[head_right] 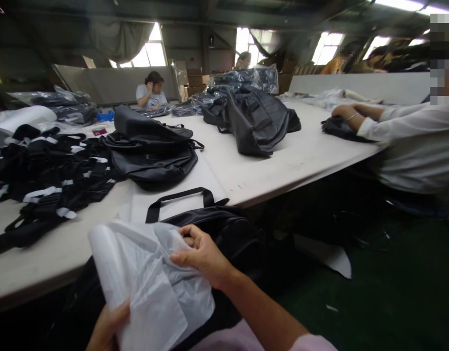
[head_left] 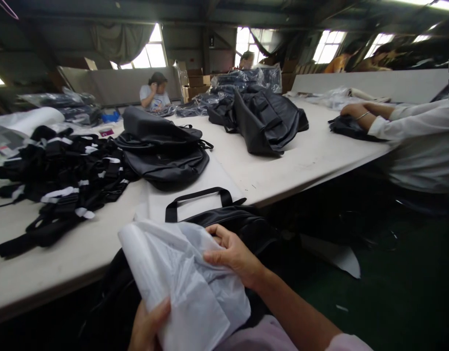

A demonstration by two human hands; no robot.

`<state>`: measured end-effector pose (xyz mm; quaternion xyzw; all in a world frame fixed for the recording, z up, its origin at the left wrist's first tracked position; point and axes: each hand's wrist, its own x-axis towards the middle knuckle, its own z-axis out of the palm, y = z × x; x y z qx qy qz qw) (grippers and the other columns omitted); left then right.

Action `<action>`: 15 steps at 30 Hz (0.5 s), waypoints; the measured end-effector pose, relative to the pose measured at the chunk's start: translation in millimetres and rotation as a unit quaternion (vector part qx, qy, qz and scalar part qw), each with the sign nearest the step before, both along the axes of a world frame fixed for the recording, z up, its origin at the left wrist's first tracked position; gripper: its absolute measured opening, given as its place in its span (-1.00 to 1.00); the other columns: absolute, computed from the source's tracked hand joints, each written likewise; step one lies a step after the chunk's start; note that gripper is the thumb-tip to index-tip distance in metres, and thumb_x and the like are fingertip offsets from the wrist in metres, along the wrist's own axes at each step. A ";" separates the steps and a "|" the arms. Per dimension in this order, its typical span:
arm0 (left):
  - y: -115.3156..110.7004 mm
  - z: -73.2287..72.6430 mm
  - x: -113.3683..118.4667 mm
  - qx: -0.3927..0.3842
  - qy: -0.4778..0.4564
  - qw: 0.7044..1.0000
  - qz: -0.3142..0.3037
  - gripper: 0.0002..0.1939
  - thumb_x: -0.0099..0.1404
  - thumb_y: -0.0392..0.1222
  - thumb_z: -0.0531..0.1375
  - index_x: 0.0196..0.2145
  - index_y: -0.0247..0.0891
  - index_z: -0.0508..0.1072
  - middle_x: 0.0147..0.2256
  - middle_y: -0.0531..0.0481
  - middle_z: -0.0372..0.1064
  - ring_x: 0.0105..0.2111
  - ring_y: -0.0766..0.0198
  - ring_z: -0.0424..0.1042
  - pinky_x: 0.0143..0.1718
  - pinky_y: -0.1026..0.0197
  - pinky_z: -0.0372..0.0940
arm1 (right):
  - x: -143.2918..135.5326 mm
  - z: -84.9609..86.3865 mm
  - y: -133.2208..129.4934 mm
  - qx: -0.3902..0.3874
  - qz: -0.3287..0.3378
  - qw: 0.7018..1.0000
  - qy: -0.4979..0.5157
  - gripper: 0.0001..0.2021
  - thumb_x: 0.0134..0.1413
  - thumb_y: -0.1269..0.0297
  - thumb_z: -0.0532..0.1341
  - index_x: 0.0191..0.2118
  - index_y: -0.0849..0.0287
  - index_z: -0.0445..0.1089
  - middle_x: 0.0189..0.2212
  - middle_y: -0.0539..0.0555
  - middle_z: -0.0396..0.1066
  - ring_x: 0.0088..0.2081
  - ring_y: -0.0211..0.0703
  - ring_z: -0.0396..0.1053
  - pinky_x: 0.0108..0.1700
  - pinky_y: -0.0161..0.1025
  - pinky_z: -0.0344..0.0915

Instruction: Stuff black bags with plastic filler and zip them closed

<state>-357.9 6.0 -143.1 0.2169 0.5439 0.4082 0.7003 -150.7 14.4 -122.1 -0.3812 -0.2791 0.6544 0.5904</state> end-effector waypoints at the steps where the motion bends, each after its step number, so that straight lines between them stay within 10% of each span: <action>1: 2.5 0.1 4.7 0.033 0.016 0.999 -0.002 0.02 -0.25 0.09 0.51 0.17 -0.30 0.37 -0.23 -0.19 0.59 -0.15 -0.29 0.54 -0.18 -0.10 0.52 | -1.6 -1.4 -1.5 -0.012 0.041 0.999 -0.010 -0.26 -0.46 0.19 0.61 -0.04 0.18 0.38 -0.36 -0.04 0.48 -0.39 -0.28 0.39 -0.31 -0.34 0.31; 5: 13.2 1.8 15.0 0.121 0.080 0.989 -0.032 0.14 -0.21 0.28 0.48 0.25 -0.28 0.26 -0.14 -0.20 0.56 -0.11 -0.24 0.53 -0.14 -0.06 0.50 | -5.0 -12.0 -6.0 -0.030 0.123 0.989 -0.072 -0.39 -0.41 0.10 0.58 -0.15 0.28 0.52 -0.41 -0.02 0.46 -0.42 -0.32 0.34 -0.29 -0.34 0.27; 10: 14.0 13.3 19.2 0.258 0.220 0.940 -0.043 -0.05 0.15 0.42 0.22 0.37 0.06 0.04 0.31 -0.08 0.16 0.28 -0.17 0.18 0.33 -0.16 0.05 | 3.9 -9.1 -9.5 0.007 0.010 0.993 -0.120 -0.51 -0.40 0.04 0.57 -0.50 0.30 0.39 -0.60 -0.11 0.26 -0.55 -0.42 0.12 -0.48 -0.41 0.08; 15: -3.8 9.5 30.4 0.283 0.201 0.932 -0.105 -0.14 0.16 0.39 0.24 0.32 0.03 0.19 0.33 -0.01 0.14 0.33 -0.07 0.10 0.40 0.01 -0.12 | -3.1 3.1 -12.0 0.069 -0.024 0.982 -0.175 -0.48 -0.34 -0.01 0.54 -0.55 0.24 0.26 -0.60 -0.12 0.20 -0.54 -0.40 0.08 -0.52 -0.40 0.04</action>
